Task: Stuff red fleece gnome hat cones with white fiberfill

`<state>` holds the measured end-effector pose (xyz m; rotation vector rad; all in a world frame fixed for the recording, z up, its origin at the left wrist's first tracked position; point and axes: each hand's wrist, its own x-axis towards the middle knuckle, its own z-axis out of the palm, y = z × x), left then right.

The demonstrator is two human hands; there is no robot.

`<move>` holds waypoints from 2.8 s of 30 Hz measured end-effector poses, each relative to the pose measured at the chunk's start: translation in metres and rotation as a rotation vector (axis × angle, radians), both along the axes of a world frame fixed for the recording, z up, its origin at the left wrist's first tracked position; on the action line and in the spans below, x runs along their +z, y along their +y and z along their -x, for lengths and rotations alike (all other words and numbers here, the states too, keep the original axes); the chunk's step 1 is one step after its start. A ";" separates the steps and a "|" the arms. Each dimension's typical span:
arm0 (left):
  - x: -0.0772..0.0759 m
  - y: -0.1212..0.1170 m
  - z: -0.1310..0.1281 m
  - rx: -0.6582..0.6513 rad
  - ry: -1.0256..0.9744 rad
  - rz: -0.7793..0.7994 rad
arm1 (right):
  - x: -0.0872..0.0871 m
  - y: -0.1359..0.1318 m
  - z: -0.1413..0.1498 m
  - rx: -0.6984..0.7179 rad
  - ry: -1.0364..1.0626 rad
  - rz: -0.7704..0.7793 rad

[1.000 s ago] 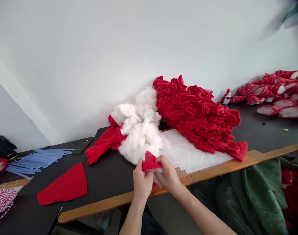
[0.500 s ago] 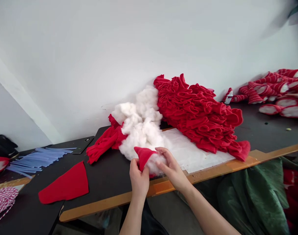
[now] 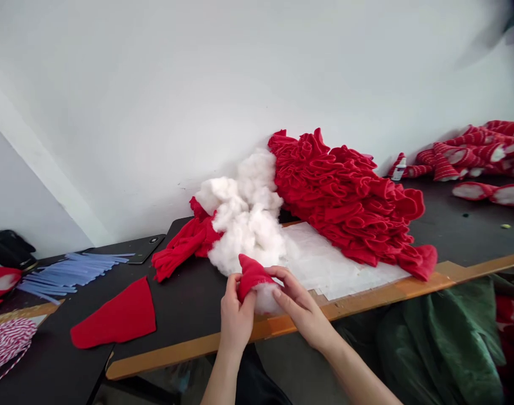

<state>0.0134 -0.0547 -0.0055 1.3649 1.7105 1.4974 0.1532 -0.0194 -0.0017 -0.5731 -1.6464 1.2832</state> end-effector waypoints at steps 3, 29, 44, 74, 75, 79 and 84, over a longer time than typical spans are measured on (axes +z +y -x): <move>-0.010 -0.002 -0.013 0.060 0.164 0.023 | -0.014 0.002 0.005 -0.220 -0.037 0.027; 0.004 -0.008 -0.021 -0.147 0.104 -0.026 | -0.022 -0.003 -0.006 -0.386 -0.202 -0.282; 0.011 -0.006 -0.022 -0.139 0.091 -0.042 | -0.012 0.018 -0.018 -0.232 -0.035 -0.087; 0.003 -0.027 -0.030 -0.307 -1.152 -0.002 | 0.000 0.025 -0.013 -0.259 0.265 0.251; 0.004 -0.025 -0.030 -0.368 -1.288 0.025 | -0.001 0.022 -0.010 -0.223 0.249 0.255; 0.004 -0.007 -0.035 -0.203 -1.538 -0.021 | -0.014 -0.001 0.002 -0.333 -0.017 0.020; 0.007 0.002 -0.044 -0.056 -1.552 0.009 | -0.026 -0.021 0.011 -0.497 -0.171 -0.345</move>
